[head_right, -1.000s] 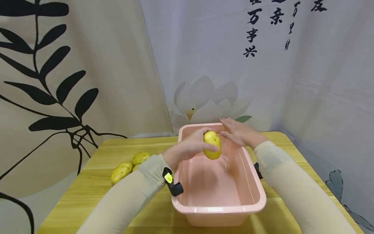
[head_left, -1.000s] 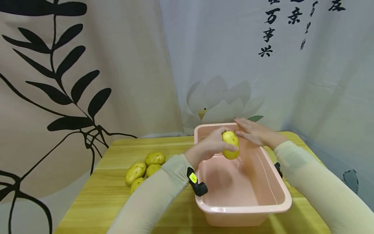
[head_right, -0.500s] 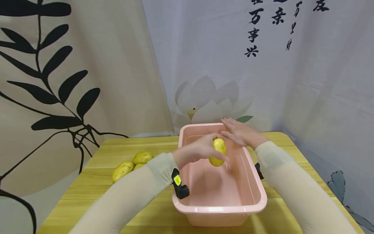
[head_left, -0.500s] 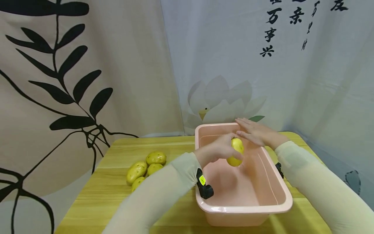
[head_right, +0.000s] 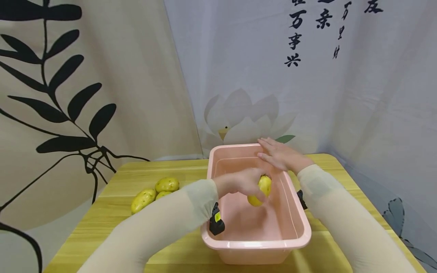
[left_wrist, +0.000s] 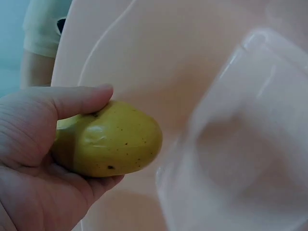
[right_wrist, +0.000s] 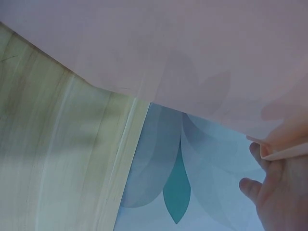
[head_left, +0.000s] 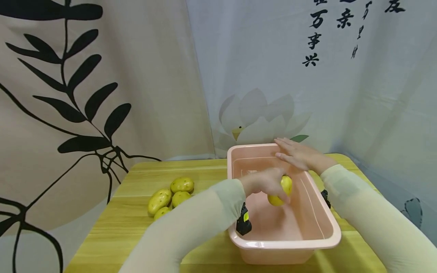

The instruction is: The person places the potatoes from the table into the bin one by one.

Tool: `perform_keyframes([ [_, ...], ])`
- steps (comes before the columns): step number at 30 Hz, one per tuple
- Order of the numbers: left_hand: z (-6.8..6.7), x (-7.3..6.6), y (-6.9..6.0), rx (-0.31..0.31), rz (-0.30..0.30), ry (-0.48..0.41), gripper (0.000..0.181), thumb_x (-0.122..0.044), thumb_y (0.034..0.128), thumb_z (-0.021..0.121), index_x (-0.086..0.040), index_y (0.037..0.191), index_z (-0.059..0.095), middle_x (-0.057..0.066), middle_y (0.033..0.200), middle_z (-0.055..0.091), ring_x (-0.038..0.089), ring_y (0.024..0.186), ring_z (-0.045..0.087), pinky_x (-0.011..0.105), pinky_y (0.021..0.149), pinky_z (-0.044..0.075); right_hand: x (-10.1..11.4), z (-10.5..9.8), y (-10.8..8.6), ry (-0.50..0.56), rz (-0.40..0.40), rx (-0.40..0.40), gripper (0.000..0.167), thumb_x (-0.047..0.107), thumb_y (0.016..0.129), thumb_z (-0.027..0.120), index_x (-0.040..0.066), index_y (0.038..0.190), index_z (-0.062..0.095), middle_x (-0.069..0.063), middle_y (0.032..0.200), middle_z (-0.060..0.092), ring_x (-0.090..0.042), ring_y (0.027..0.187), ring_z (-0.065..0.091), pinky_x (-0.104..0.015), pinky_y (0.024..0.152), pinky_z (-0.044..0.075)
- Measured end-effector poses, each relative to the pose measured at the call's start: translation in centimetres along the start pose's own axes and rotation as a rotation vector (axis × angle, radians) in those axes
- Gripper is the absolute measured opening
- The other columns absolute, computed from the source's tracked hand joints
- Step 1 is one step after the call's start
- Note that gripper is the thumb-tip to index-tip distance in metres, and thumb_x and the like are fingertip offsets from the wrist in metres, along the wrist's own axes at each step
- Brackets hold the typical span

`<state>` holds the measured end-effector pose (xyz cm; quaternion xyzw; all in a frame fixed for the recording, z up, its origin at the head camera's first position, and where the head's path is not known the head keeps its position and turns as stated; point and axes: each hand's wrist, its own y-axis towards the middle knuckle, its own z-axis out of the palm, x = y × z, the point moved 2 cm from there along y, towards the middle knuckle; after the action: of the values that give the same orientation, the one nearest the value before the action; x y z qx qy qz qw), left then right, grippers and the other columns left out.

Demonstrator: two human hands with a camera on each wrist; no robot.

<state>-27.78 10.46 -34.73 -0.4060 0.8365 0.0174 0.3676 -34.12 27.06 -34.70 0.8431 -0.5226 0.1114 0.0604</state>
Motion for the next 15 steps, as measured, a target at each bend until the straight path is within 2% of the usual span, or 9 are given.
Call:
perform_keyframes([
  [3,0.2,0.3,0.3,0.037,0.012,0.08,0.064,-0.022,0.0713,0.085,-0.015,0.126,0.052,-0.003,0.096,0.054,0.013,0.084,0.055,0.022,0.067,0.05,0.1,0.0,0.0,-0.001,-0.003,0.001,0.071,0.054,0.1,0.035,0.014,0.155,0.016,-0.014,0.16,0.011,-0.036,0.145,0.01,-0.06,0.111,0.014],
  [6,0.6,0.6,0.6,0.061,0.041,0.197,0.066,-0.022,0.0709,0.085,-0.016,0.128,0.053,-0.004,0.096,0.054,0.011,0.084,0.054,0.02,0.065,0.049,0.0,0.1,0.1,-0.001,0.0,-0.002,0.072,0.056,0.1,0.034,0.014,0.155,0.016,-0.014,0.16,0.012,-0.036,0.145,0.01,-0.06,0.112,0.014],
  [10,0.9,0.8,0.8,0.075,0.07,0.319,0.067,-0.023,0.0694,0.087,-0.017,0.127,0.053,-0.005,0.096,0.054,0.009,0.084,0.054,0.017,0.065,0.048,-0.1,0.2,0.2,-0.003,0.003,-0.001,0.074,0.058,0.099,0.034,0.014,0.155,0.015,-0.014,0.16,0.012,-0.036,0.145,0.01,-0.059,0.112,0.014],
  [15,1.1,0.8,0.4,0.093,0.078,0.363,0.065,-0.027,0.0689,0.087,-0.018,0.123,0.054,-0.006,0.096,0.055,0.008,0.085,0.053,0.015,0.067,0.047,-0.1,0.1,0.1,-0.006,-0.001,0.003,0.074,0.057,0.099,0.033,0.013,0.155,0.015,-0.015,0.159,0.012,-0.036,0.145,0.01,-0.059,0.112,0.014],
])
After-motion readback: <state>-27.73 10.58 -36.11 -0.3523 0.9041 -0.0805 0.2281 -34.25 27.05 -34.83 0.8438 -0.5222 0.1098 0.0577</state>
